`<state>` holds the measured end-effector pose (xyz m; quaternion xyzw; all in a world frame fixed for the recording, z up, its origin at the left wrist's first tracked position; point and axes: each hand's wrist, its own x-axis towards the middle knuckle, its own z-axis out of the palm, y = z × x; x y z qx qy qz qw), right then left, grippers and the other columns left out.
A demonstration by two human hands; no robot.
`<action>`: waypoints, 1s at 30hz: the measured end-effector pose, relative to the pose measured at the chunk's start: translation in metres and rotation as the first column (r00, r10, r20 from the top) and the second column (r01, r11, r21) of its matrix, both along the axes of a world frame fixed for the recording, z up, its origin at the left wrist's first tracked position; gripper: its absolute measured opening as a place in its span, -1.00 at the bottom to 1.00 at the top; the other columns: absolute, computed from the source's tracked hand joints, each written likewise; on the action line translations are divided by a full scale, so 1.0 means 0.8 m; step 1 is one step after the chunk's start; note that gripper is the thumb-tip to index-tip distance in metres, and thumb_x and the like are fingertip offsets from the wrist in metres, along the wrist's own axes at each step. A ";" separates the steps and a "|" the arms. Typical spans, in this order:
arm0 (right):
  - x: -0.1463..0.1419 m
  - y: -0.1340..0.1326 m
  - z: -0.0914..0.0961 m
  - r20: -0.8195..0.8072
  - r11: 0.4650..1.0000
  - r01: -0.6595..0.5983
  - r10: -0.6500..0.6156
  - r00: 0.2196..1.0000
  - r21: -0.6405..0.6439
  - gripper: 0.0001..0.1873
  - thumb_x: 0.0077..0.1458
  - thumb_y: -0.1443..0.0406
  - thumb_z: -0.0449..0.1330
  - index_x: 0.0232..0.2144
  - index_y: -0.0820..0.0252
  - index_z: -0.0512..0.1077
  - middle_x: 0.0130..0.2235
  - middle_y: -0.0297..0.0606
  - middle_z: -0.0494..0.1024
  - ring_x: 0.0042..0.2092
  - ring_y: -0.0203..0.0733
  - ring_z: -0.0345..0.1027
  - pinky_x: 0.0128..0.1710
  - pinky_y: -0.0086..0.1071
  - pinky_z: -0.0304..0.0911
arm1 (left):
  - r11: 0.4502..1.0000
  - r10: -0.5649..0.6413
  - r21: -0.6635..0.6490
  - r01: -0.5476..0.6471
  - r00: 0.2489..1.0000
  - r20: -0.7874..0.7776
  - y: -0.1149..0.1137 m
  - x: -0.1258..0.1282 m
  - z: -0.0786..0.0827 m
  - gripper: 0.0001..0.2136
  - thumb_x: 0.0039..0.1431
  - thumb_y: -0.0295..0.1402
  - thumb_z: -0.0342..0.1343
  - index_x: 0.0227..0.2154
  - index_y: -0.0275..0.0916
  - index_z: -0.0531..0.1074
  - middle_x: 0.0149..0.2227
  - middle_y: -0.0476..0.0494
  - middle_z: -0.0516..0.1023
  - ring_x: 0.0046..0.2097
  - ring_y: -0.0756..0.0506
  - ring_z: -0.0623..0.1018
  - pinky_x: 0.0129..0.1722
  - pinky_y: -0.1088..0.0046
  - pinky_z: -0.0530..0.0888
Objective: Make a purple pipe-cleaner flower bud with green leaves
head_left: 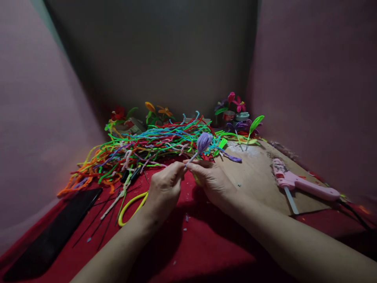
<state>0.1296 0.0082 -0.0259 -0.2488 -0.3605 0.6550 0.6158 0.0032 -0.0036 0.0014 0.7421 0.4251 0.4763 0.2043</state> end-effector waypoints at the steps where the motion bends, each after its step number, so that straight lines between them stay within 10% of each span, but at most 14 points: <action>1: 0.001 -0.002 0.002 0.033 1.000 -0.009 0.009 0.999 0.018 -0.86 -0.26 0.28 0.35 -0.50 0.16 0.55 -0.47 -0.34 0.49 -0.44 -0.35 0.23 -0.39 -0.40 0.09 | 0.999 0.013 -0.037 -0.012 1.000 0.016 -0.001 0.000 0.002 -0.90 0.01 -0.46 0.10 -0.51 -0.21 0.50 -0.58 0.01 0.39 -0.50 0.04 0.32 -0.43 0.59 0.25; 4: 0.004 -0.006 0.009 0.130 0.997 -0.024 0.013 0.991 0.078 -0.85 -0.23 0.28 0.33 -0.48 0.18 0.56 -0.52 -0.37 0.43 -0.51 -0.41 0.09 -0.49 -0.43 -0.03 | 0.965 0.013 -0.263 0.020 0.992 0.126 -0.003 0.001 0.010 -0.89 0.02 -0.39 0.11 -0.55 -0.27 0.44 -0.63 0.04 0.29 -0.58 0.09 0.22 -0.57 0.62 0.18; 8: 0.006 -0.001 0.007 0.138 0.995 -0.062 0.051 0.989 0.079 -0.85 -0.18 0.27 0.30 -0.45 0.18 0.55 -0.56 -0.39 0.38 -0.54 -0.42 0.01 -0.54 -0.45 -0.13 | 0.761 -0.063 -0.565 0.318 0.903 0.424 0.002 -0.005 0.015 -0.83 0.01 -0.31 0.15 -0.56 -0.29 0.34 -0.66 0.10 0.23 -0.69 0.17 0.07 -0.71 0.67 0.01; 16: 0.008 0.001 0.006 0.075 0.988 -0.152 0.152 0.986 -0.001 -0.81 -0.28 0.30 0.34 -0.46 0.18 0.54 -0.59 -0.39 0.42 -0.59 -0.45 0.01 -0.58 -0.46 -0.18 | 0.428 -0.241 -0.623 0.654 0.748 0.619 0.017 -0.028 0.012 -0.87 0.06 -0.33 0.11 -0.47 -0.30 0.37 -0.69 0.15 0.20 -0.74 0.22 -0.09 -0.77 0.70 0.03; 18: 0.007 0.000 0.009 0.052 0.994 -0.106 0.107 0.993 -0.012 -0.86 -0.29 0.32 0.34 -0.52 0.19 0.53 -0.60 -0.39 0.42 -0.57 -0.43 0.07 -0.57 -0.46 -0.12 | 0.489 -0.247 -0.614 0.620 0.773 0.584 0.012 -0.023 0.015 -0.84 0.07 -0.30 0.10 -0.48 -0.30 0.37 -0.67 0.12 0.24 -0.73 0.21 -0.04 -0.75 0.69 0.03; 24: 0.003 0.001 0.007 -0.035 0.999 0.014 -0.015 0.999 -0.042 -0.91 -0.33 0.38 0.33 -0.61 0.16 0.52 -0.49 -0.37 0.49 -0.42 -0.34 0.27 -0.41 -0.42 0.12 | 0.939 -0.061 -0.329 0.104 0.988 0.139 -0.003 0.001 0.014 -0.91 -0.04 -0.37 0.17 -0.49 -0.30 0.47 -0.61 0.03 0.34 -0.56 0.09 0.26 -0.58 0.63 0.20; 30: 0.001 -0.004 0.010 0.063 0.999 -0.011 0.008 0.998 0.041 -0.89 -0.23 0.33 0.31 -0.50 0.14 0.55 -0.47 -0.36 0.49 -0.44 -0.34 0.23 -0.44 -0.42 0.09 | 0.897 -0.070 -0.405 0.176 0.962 0.263 0.002 0.000 0.009 -0.80 0.02 -0.30 0.11 -0.61 -0.30 0.37 -0.64 0.07 0.22 -0.60 0.12 0.16 -0.63 0.62 0.11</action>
